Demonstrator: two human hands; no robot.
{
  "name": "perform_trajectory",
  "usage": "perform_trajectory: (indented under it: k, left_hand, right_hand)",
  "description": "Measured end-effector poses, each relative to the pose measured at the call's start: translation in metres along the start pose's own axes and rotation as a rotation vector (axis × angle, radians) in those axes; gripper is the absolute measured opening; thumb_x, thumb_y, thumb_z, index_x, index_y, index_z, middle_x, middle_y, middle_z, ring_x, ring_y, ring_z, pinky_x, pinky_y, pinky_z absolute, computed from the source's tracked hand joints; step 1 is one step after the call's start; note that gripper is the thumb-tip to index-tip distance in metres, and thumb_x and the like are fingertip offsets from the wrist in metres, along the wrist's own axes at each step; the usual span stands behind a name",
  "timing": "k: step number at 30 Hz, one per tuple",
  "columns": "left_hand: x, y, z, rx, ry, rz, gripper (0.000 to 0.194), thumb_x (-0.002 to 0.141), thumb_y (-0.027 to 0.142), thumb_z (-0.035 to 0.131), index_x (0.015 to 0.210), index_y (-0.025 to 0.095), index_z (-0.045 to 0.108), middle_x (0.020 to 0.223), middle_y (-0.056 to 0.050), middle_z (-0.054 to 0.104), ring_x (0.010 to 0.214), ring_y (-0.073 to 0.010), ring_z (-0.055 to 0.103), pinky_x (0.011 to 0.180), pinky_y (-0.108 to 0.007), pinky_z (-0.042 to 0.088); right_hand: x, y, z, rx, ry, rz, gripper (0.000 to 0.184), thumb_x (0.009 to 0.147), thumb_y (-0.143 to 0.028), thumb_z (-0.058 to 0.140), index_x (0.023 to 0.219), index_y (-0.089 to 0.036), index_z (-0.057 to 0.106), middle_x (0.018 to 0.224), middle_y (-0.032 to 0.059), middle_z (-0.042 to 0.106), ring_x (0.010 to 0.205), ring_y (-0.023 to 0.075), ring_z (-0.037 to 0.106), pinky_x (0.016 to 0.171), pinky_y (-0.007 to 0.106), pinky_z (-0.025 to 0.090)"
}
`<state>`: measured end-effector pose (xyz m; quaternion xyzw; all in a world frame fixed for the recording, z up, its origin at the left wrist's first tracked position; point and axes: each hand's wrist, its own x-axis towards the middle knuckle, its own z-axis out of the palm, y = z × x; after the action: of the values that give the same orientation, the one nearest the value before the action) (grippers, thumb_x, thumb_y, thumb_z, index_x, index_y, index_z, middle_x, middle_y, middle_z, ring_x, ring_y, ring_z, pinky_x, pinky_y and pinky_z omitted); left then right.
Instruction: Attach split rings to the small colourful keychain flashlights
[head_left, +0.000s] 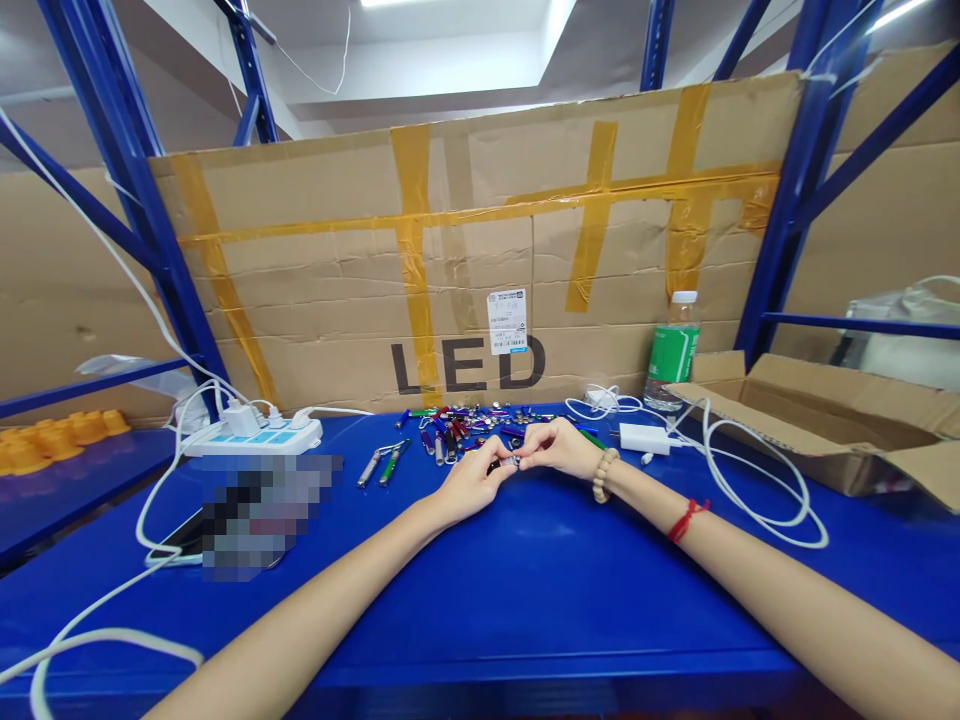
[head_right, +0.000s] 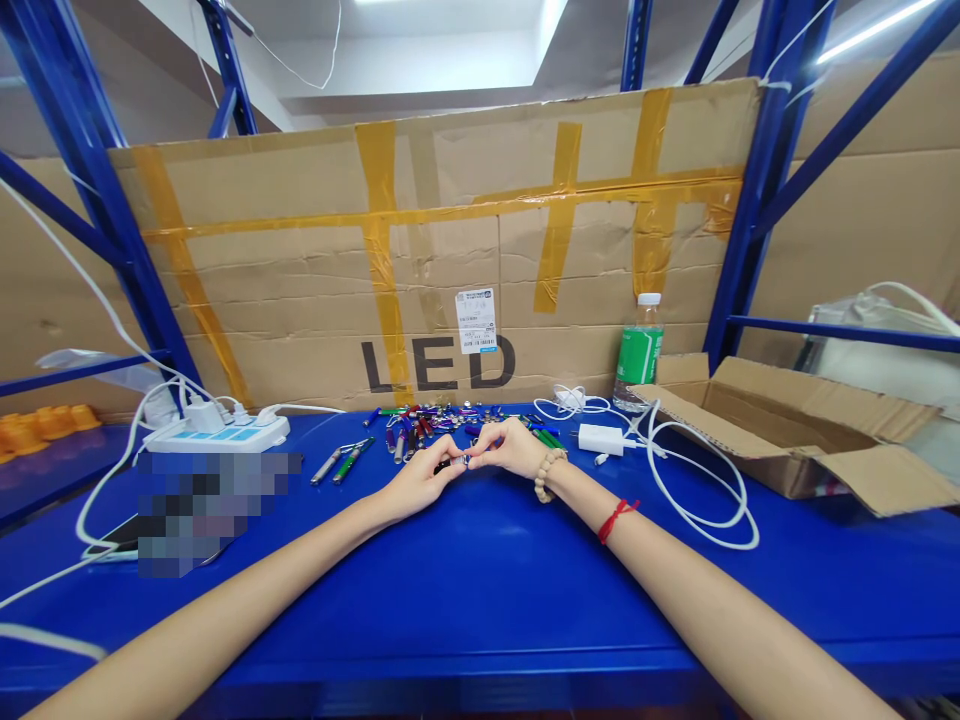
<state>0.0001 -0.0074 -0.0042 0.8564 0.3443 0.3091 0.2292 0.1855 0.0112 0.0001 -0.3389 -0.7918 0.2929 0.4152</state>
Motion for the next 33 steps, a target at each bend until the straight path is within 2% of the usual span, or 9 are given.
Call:
perform_trajectory:
  k: [8,14,21,30,33]
  left_hand:
    - [-0.002,0.000,0.000,0.133,0.061,0.006,0.010,0.083,0.030,0.041,0.083,0.021,0.044,0.084,0.002,0.062,0.072,-0.0137,0.057,0.059,-0.022,0.037]
    - [-0.004,0.006,0.000,0.292,0.129,-0.046,0.006,0.083,0.028,0.040,0.085,0.024,0.044,0.098,0.002,0.063,0.089,-0.0175,0.059,0.066,-0.025,0.041]
    - [-0.003,0.010,-0.002,0.291,0.162,-0.076,0.004,0.082,0.025,0.041,0.083,0.024,0.046,0.096,0.002,0.064,0.089,-0.0171,0.059,0.067,-0.024,0.042]
    - [0.001,0.005,0.000,0.215,0.197,-0.107,0.012,0.082,0.031,0.042,0.089,0.024,0.048,0.082,0.001,0.064,0.074,-0.0171,0.059,0.063,-0.025,0.039]
    - [0.001,0.004,0.000,0.201,0.197,-0.094,0.018,0.082,0.030,0.042,0.097,0.025,0.050,0.081,0.001,0.064,0.070,-0.0165,0.059,0.062,-0.025,0.040]
  right_hand:
    - [-0.002,-0.010,0.004,-0.105,0.036,0.008,0.027,0.060,-0.040,0.068,0.057,-0.013,0.065,0.057,0.0004,0.056,0.054,0.0085,0.045,0.052,0.023,0.035]
    - [-0.001,-0.013,0.012,-0.092,0.080,0.142,0.028,0.064,-0.040,0.064,0.059,-0.012,0.063,0.058,0.0021,0.060,0.051,0.0081,0.046,0.050,0.021,0.035]
    - [-0.001,-0.017,0.016,-0.046,0.143,0.245,0.034,0.060,-0.045,0.064,0.057,-0.012,0.063,0.056,0.0022,0.061,0.050,0.0078,0.047,0.049,0.021,0.037]
    - [0.002,-0.013,0.018,-0.009,0.188,0.217,0.043,0.058,-0.055,0.063,0.059,-0.012,0.065,0.052,0.0022,0.059,0.046,0.0080,0.046,0.048,0.022,0.038]
    - [0.002,-0.014,0.018,-0.013,0.186,0.191,0.045,0.059,-0.056,0.062,0.060,-0.012,0.065,0.052,0.0021,0.059,0.047,0.0084,0.047,0.048,0.022,0.038]
